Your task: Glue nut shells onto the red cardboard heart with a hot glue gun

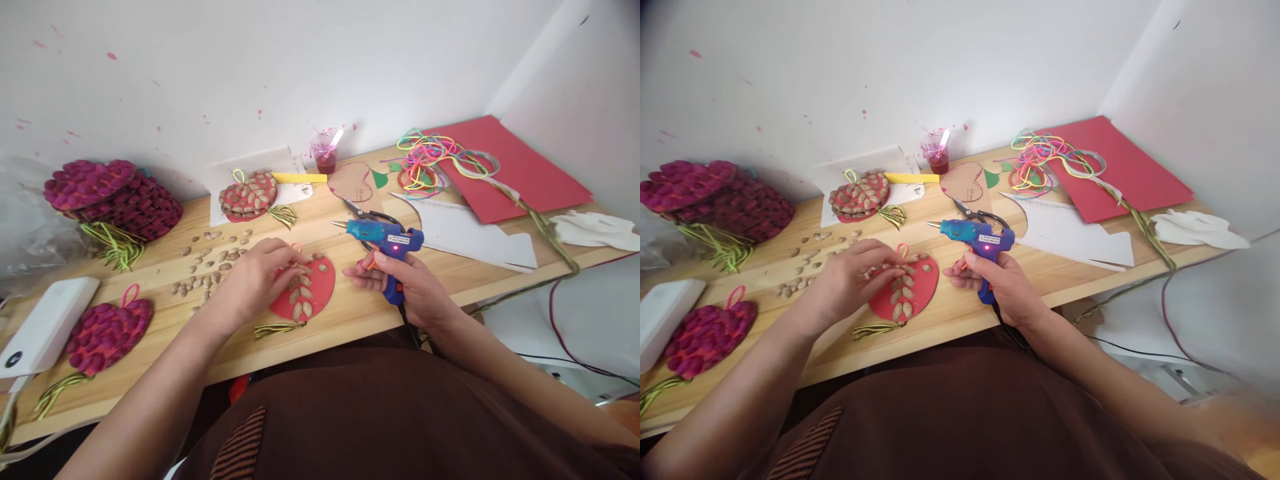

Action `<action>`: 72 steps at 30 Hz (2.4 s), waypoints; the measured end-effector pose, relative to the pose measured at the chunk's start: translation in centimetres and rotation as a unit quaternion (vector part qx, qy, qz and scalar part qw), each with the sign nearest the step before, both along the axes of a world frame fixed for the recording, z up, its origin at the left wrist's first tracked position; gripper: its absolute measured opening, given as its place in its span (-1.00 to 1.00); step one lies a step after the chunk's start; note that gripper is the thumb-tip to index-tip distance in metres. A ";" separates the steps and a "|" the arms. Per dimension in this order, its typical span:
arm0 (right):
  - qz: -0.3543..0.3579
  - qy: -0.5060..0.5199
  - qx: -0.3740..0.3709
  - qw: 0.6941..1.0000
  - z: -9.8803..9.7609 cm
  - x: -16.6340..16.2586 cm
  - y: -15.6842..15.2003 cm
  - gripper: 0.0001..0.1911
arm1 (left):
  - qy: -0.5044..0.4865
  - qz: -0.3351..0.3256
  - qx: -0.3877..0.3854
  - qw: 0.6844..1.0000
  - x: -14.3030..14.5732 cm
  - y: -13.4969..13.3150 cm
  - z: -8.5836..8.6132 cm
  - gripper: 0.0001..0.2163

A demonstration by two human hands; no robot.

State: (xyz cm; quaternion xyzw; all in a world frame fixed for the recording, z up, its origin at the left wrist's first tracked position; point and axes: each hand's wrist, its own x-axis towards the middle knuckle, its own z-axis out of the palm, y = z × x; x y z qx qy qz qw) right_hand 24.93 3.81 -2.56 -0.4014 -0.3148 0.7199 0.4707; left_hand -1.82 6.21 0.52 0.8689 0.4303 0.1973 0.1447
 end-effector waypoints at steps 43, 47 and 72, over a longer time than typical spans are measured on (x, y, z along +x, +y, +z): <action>-0.015 0.021 -0.028 0.999 0.2 -0.4 0.3 -0.76 | 0.226 0.089 0.077 0.967 6.6 0.2 -0.2 -0.93; -0.011 0.028 -0.053 0.998 0.2 0.0 -0.2 -0.77 | 0.239 0.098 0.075 0.963 7.3 0.0 -0.2 -0.87; -0.008 0.059 -0.032 0.998 -0.3 0.6 -0.4 -0.78 | 0.085 -0.008 0.051 0.995 5.8 2.1 -1.5 -0.82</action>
